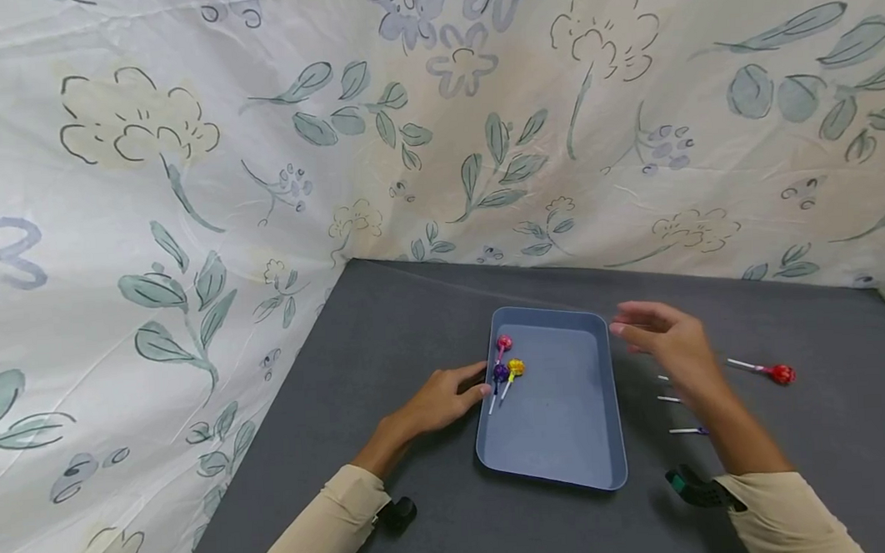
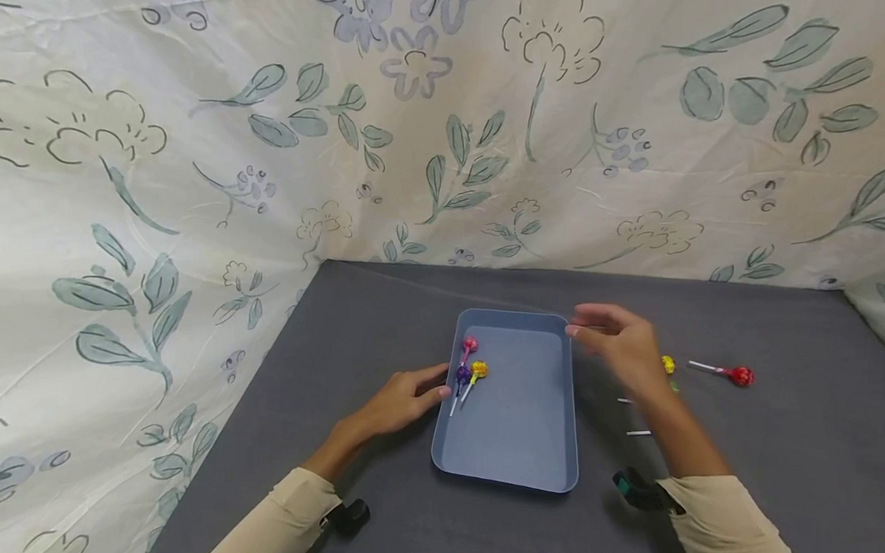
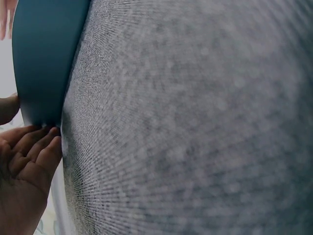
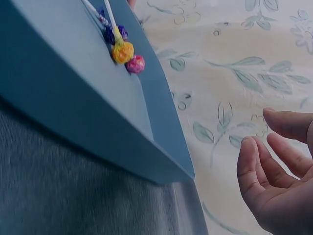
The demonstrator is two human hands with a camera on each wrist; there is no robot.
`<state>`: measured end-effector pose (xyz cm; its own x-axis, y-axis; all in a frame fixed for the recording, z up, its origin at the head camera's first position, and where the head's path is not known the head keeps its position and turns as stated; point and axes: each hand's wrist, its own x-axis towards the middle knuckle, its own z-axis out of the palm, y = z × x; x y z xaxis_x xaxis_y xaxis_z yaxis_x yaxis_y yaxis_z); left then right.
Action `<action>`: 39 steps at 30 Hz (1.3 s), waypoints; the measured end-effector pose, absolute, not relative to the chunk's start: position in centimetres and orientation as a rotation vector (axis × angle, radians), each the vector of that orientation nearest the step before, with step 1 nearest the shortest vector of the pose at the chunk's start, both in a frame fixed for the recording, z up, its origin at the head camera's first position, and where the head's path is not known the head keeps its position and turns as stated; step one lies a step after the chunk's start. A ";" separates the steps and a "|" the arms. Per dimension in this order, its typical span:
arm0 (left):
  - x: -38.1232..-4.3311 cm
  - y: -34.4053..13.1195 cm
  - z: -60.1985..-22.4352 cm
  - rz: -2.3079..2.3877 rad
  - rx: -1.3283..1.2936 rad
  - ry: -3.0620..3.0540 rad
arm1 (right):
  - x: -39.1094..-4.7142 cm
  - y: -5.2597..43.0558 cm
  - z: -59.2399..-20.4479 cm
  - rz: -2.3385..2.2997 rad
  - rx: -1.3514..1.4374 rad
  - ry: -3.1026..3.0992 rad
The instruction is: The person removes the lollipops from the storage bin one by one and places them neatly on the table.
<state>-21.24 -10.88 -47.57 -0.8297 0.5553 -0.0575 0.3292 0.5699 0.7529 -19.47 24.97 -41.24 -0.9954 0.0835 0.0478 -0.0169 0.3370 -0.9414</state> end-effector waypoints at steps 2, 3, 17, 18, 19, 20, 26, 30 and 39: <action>-21.3 -10.8 -47.5 1.115 0.725 2.519 | -19.7 24.5 -41.2 1.764 -0.052 -2.488; -21.3 -10.8 -47.5 1.111 0.723 2.520 | -19.9 24.2 -41.2 1.767 -0.049 -2.487; -21.3 -10.9 -47.4 1.127 0.712 2.517 | -21.7 20.7 -41.4 1.868 0.053 -2.474; -21.3 -10.8 -47.4 1.125 0.712 2.517 | -21.8 20.5 -41.5 1.867 0.068 -2.478; -21.3 -10.8 -47.4 1.126 0.711 2.515 | -21.8 20.3 -41.6 1.866 0.083 -2.480; -21.3 -10.8 -47.4 1.123 0.711 2.515 | -21.9 20.1 -41.7 1.859 0.097 -2.486; -21.3 -10.7 -47.4 1.132 0.698 2.512 | -22.3 19.1 -42.3 1.874 0.149 -2.490; -21.3 -10.7 -47.5 1.137 0.689 2.511 | -22.7 18.4 -43.0 1.870 0.195 -2.509; -21.4 -10.7 -47.6 1.122 0.697 2.514 | -23.4 17.2 -44.4 1.883 0.275 -2.529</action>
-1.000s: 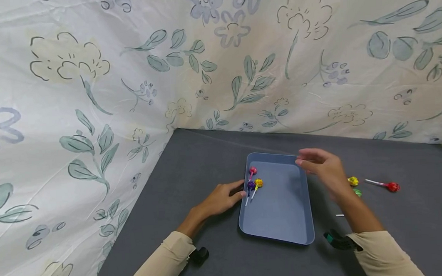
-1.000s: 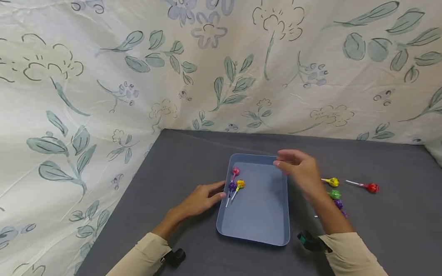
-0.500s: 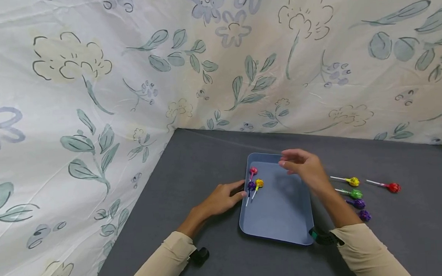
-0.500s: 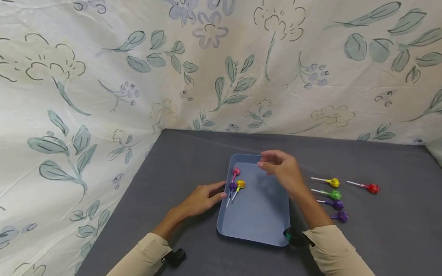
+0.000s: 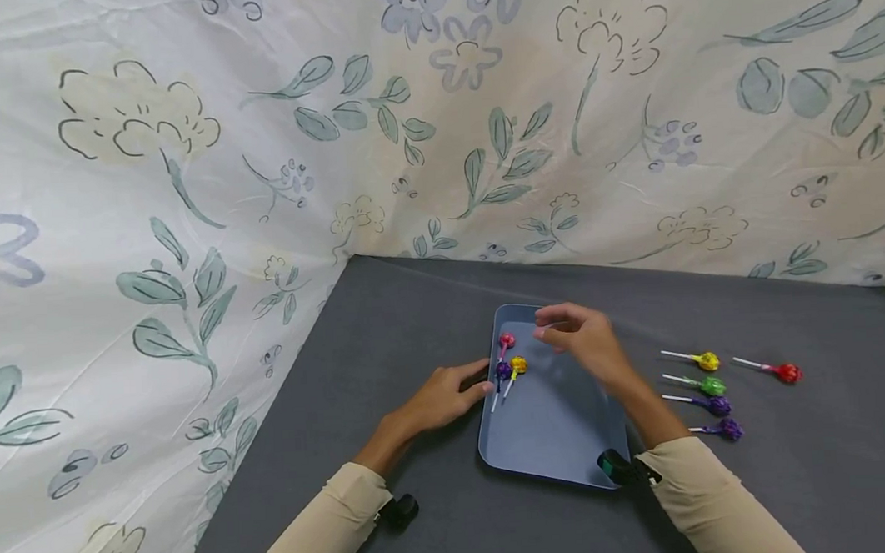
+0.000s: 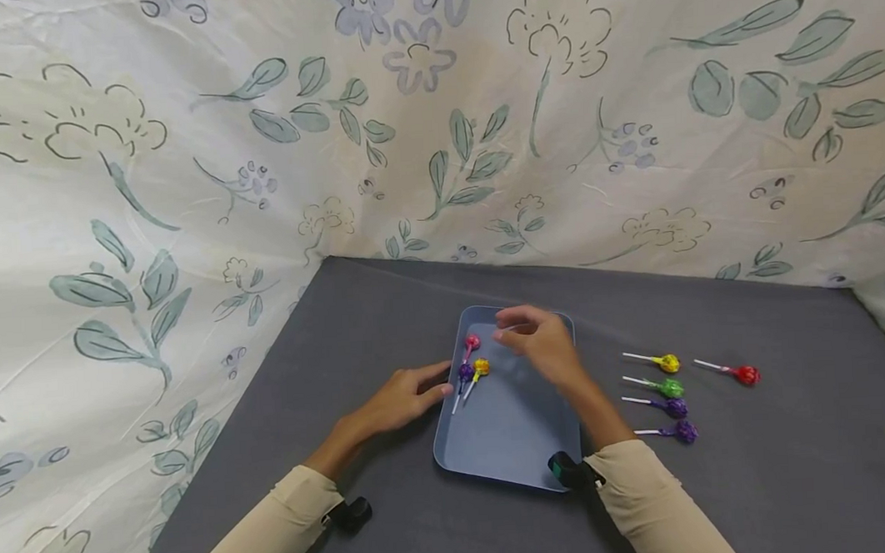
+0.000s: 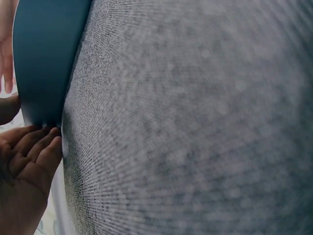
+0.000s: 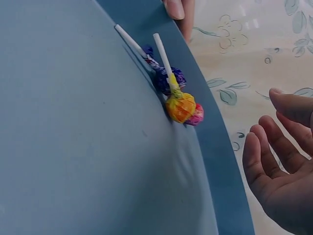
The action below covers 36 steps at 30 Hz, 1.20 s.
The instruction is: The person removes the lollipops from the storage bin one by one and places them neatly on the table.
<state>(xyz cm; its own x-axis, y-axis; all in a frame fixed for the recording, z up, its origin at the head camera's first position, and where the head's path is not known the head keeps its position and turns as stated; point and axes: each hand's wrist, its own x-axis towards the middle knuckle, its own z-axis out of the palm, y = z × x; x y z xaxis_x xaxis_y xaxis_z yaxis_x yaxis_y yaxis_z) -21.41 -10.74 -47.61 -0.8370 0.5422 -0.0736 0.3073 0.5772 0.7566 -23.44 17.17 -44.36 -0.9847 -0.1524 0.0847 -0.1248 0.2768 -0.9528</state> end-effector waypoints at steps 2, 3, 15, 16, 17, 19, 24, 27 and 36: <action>-21.5 -10.7 -47.6 1.113 0.695 2.517 | -23.6 16.9 -44.6 -1.828 -0.263 2.501; -21.5 -10.7 -47.6 1.110 0.693 2.518 | -23.8 16.8 -44.7 -1.811 -0.259 2.504; -21.3 -10.7 -47.4 1.134 0.679 2.505 | -24.4 15.6 -45.4 -1.653 -0.236 2.475; -21.4 -10.7 -47.5 1.133 0.682 2.507 | -24.4 15.6 -45.4 -1.635 -0.235 2.472; -21.4 -10.7 -47.5 1.132 0.685 2.507 | -24.4 15.5 -45.5 -1.622 -0.239 2.465; -21.4 -10.7 -47.5 1.128 0.685 2.507 | -24.5 15.5 -45.6 -1.600 -0.242 2.456; -21.4 -10.7 -47.6 1.120 0.688 2.501 | -24.6 15.3 -46.2 -1.591 -0.244 2.432; -21.4 -10.8 -47.5 1.120 0.690 2.500 | -24.5 15.1 -46.4 -1.576 -0.242 2.429; -21.4 -10.9 -47.7 1.139 0.715 2.512 | -24.3 14.5 -46.8 -1.493 -0.288 2.472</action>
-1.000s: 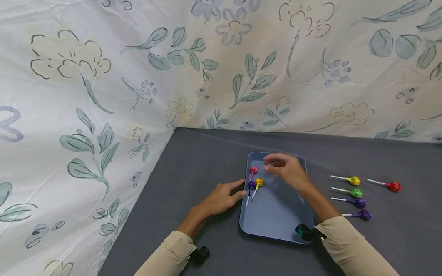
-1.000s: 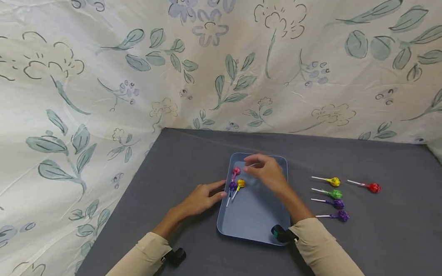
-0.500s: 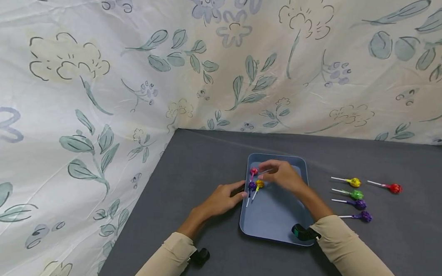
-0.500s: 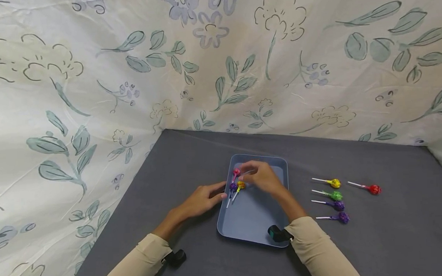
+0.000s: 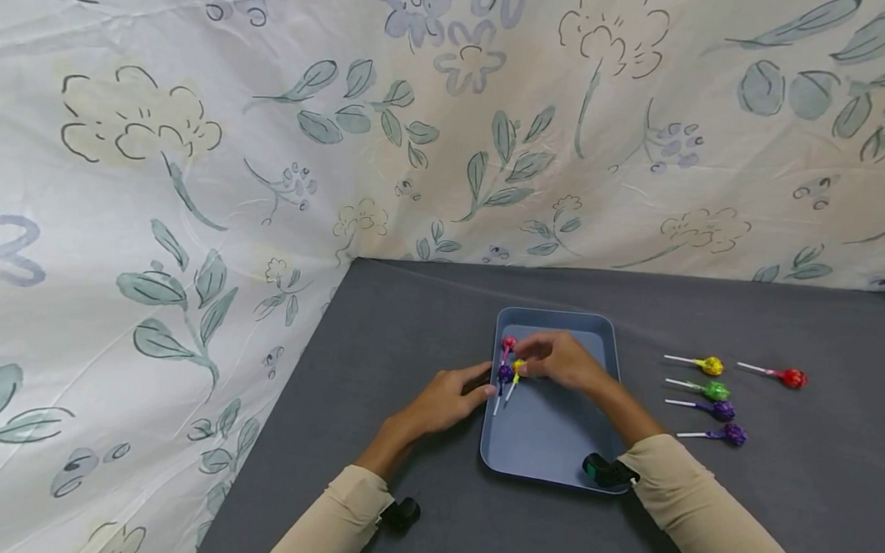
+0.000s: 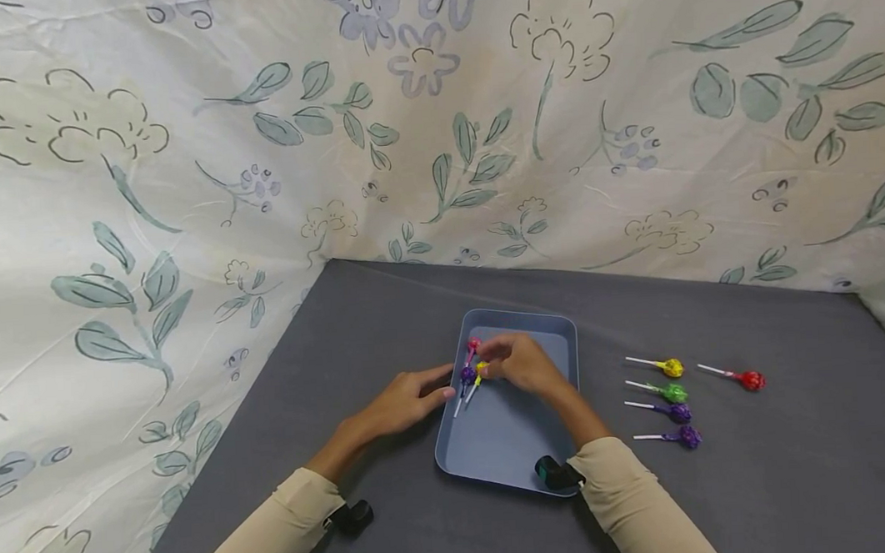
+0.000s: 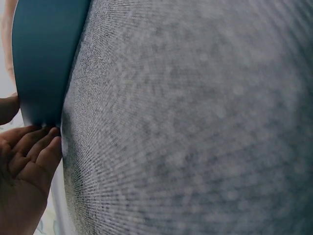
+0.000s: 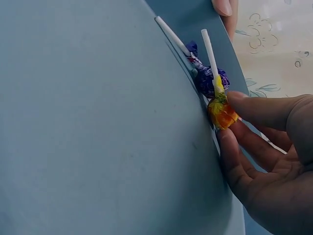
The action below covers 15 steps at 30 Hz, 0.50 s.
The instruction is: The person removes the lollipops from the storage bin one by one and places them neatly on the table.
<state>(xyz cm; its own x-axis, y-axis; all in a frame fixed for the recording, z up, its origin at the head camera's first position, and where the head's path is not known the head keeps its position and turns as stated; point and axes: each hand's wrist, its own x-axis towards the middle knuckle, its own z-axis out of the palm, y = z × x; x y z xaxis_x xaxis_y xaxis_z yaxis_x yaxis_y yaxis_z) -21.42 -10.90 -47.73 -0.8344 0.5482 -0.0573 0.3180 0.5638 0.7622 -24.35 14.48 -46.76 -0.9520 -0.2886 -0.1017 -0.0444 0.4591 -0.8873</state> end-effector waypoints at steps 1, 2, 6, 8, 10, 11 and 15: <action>-21.4 -10.9 -47.8 1.141 0.715 2.512 | -24.3 14.4 -46.8 -1.481 -0.294 2.483; -21.4 -10.9 -47.8 1.141 0.713 2.511 | -24.3 14.4 -46.8 -1.471 -0.299 2.491; -21.4 -10.9 -47.7 1.136 0.711 2.511 | -24.3 14.4 -47.0 -1.449 -0.299 2.516; -21.4 -10.9 -47.6 1.136 0.713 2.513 | -24.3 14.4 -47.0 -1.440 -0.298 2.524; -21.4 -10.9 -47.6 1.136 0.714 2.514 | -24.3 14.4 -47.1 -1.434 -0.298 2.529; -21.4 -10.9 -47.6 1.136 0.715 2.515 | -24.3 14.4 -47.1 -1.433 -0.295 2.529; -21.3 -10.9 -47.5 1.126 0.714 2.518 | -24.2 14.3 -47.2 -1.431 -0.291 2.533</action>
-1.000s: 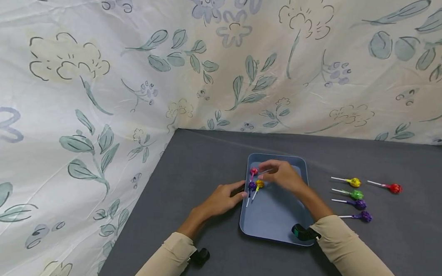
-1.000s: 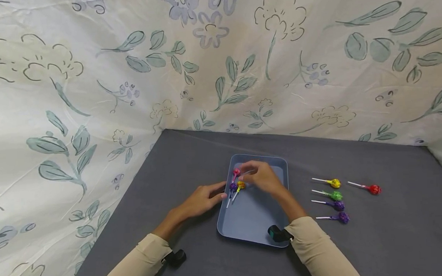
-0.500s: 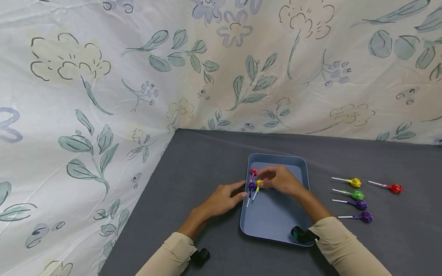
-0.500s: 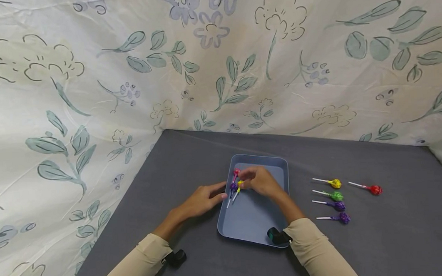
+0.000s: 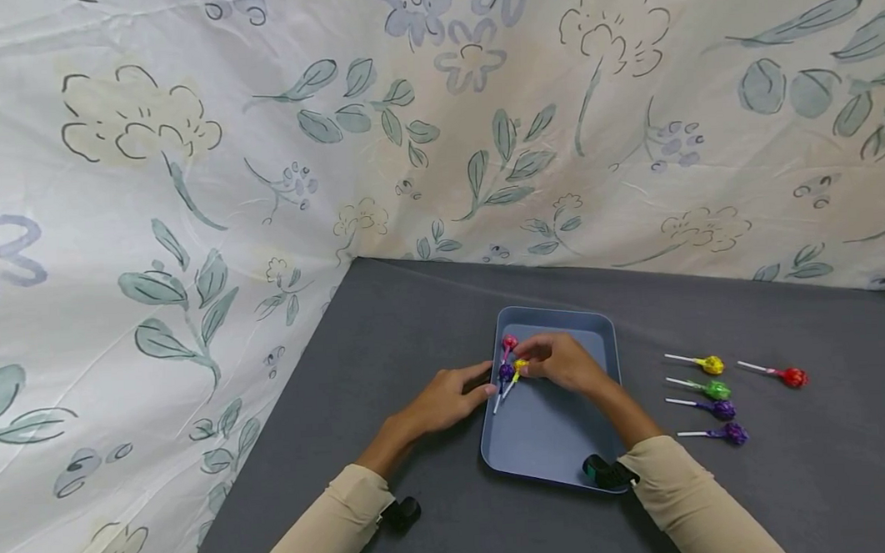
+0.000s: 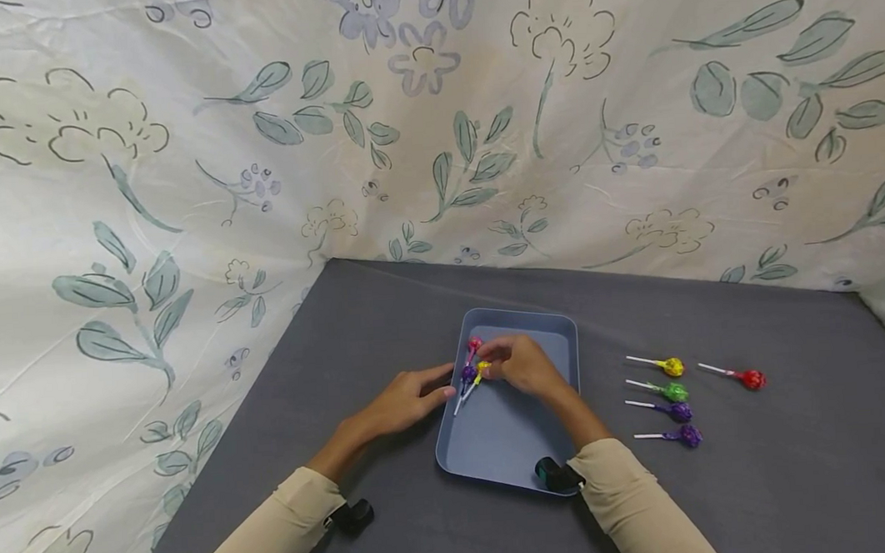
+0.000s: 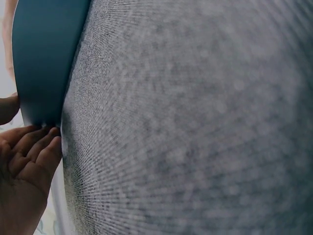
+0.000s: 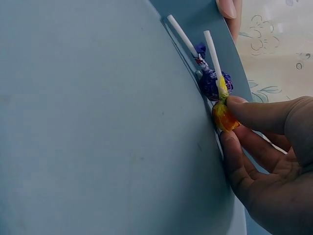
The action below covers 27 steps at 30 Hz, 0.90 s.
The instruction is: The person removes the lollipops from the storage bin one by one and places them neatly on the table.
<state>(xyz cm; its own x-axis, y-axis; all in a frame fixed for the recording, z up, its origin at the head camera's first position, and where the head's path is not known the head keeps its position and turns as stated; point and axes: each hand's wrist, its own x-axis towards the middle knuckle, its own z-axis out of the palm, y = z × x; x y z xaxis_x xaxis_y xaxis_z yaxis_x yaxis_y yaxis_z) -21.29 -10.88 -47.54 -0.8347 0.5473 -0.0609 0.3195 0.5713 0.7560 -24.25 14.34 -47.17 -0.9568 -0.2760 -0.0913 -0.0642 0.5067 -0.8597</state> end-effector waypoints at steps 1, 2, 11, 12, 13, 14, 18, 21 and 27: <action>-21.3 -10.9 -47.5 1.125 0.714 2.517 | -24.2 14.4 -47.1 -1.428 -0.289 2.537; -21.3 -10.9 -47.5 1.124 0.715 2.517 | -24.2 14.4 -47.1 -1.424 -0.289 2.544; -21.3 -10.9 -47.7 1.144 0.717 2.497 | -23.8 14.9 -46.0 -1.513 -0.234 2.533; -21.3 -10.9 -47.6 1.143 0.713 2.496 | -23.7 15.0 -46.0 -1.528 -0.230 2.534; -21.3 -10.9 -47.6 1.141 0.709 2.496 | -23.6 15.1 -45.8 -1.541 -0.229 2.535; -21.2 -11.0 -47.6 1.138 0.705 2.496 | -23.5 15.2 -45.7 -1.549 -0.211 2.541; -21.3 -10.9 -47.6 1.124 0.698 2.505 | -23.3 15.7 -45.2 -1.575 -0.155 2.573; -21.3 -10.9 -47.7 1.121 0.702 2.510 | -23.1 16.1 -44.8 -1.606 -0.117 2.597; -21.3 -10.9 -47.7 1.129 0.722 2.516 | -22.7 17.4 -43.8 -1.631 -0.115 2.652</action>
<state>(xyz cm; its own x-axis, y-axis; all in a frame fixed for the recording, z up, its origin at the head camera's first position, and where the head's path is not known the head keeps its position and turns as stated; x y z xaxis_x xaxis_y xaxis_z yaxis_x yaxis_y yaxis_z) -21.28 -10.91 -47.67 -0.8324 0.5513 -0.0567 0.3239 0.5671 0.7573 -22.72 17.39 -43.81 -0.9970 -0.0762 0.0164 -0.0490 0.4494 -0.8920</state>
